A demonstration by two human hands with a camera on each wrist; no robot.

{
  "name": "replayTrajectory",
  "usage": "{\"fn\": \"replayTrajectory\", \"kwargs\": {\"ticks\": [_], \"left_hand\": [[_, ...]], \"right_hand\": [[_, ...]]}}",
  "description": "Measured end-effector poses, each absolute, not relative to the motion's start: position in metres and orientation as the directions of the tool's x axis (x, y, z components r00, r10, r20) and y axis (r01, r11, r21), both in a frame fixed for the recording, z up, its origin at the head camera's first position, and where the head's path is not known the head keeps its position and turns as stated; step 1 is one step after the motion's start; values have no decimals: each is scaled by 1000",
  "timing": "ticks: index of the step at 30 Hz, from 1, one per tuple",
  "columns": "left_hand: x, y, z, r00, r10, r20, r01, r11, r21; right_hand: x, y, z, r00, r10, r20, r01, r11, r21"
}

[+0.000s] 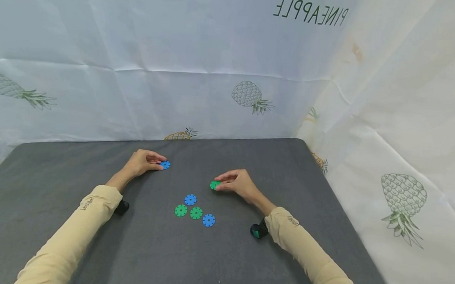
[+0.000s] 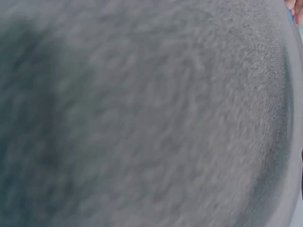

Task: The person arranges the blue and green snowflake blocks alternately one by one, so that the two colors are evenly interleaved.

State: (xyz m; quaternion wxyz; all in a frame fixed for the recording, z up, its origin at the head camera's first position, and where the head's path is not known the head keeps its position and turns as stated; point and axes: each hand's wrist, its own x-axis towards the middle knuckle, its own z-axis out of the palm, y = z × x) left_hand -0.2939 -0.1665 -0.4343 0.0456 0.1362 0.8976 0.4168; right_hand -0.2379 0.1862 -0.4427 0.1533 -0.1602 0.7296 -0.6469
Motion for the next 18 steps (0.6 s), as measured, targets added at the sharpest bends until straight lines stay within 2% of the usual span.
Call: {"fn": "replayTrajectory", "kwargs": {"ticks": [13,18], "left_hand": [[-292,-169,-433,-954,290,79,239,569,787],[-295,-167,-436,-960,274,49,208,587,782]], "right_hand": [[-250,169,-443,-915,-403,-10,-38,112,-993],[-257,161,-445,-923,-384,-12,-30,102,-994]]}}
